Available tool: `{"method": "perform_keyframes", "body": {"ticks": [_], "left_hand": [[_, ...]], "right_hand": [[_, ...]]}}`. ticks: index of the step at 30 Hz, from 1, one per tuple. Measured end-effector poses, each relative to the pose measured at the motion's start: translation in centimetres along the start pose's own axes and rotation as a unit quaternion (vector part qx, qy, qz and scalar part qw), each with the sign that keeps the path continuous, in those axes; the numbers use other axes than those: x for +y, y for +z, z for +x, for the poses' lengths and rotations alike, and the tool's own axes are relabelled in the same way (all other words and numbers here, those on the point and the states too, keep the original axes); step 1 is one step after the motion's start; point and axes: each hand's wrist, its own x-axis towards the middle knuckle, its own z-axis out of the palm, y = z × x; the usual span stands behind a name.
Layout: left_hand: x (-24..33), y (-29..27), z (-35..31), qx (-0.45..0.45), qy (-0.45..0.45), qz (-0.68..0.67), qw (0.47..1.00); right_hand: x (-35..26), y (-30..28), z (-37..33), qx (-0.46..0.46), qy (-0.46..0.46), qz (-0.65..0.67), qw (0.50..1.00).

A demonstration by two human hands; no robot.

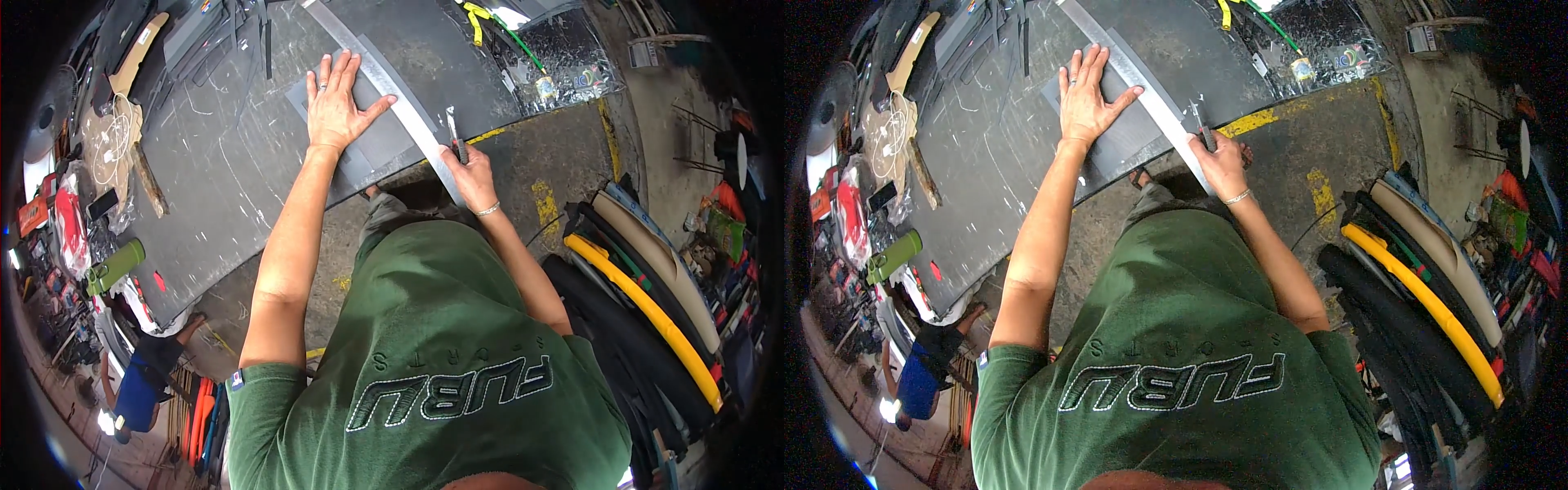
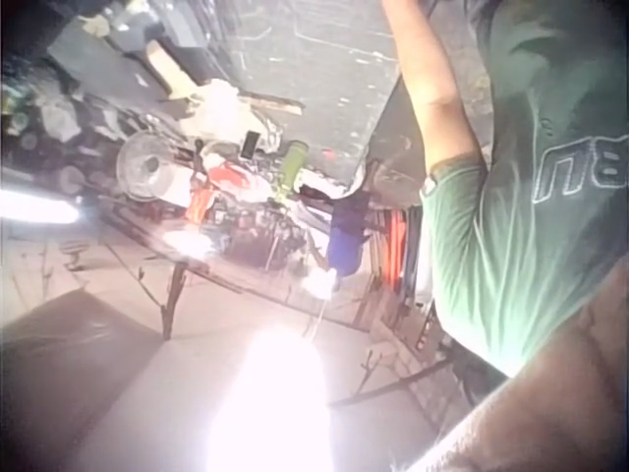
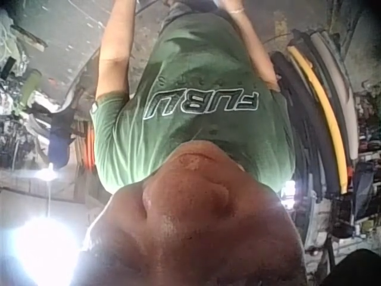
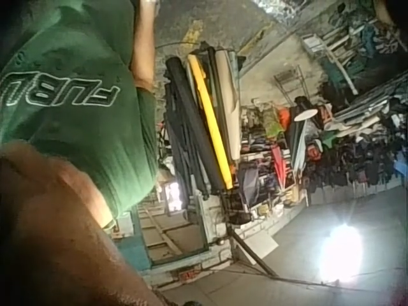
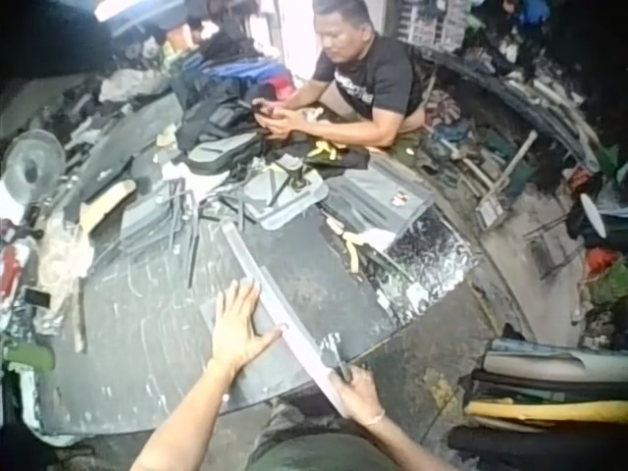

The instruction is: Measure and cut rectangular pieces of synthetic grey material using a metal ruler and a utility knife on a workbench.

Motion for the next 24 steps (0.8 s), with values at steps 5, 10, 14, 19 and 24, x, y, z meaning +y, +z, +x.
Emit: {"method": "perform_keyframes", "body": {"ticks": [5, 10, 14, 19, 24], "left_hand": [[0.0, -0.1, 0.0, 0.0, 0.002, 0.007, 1.0], [0.0, 0.0, 0.1, -0.002, 0.003, 0.011, 1.0], [-0.1, 0.1, 0.0, 0.0, 0.002, 0.006, 1.0], [-0.3, 0.3, 0.0, 0.004, 0.002, -0.001, 1.0], [-0.3, 0.4, 0.0, 0.004, 0.004, 0.006, 1.0]], "right_hand": [[0.4, 0.1, 0.1, -0.009, 0.006, 0.017, 1.0], [1.0, 0.1, 0.3, -0.009, 0.001, -0.002, 1.0], [0.8, 0.2, 0.2, 0.002, -0.011, -0.017, 1.0], [0.4, 0.0, 0.1, -0.005, -0.006, -0.002, 1.0], [0.8, 0.1, 0.2, -0.001, -0.012, 0.001, 1.0]]}}
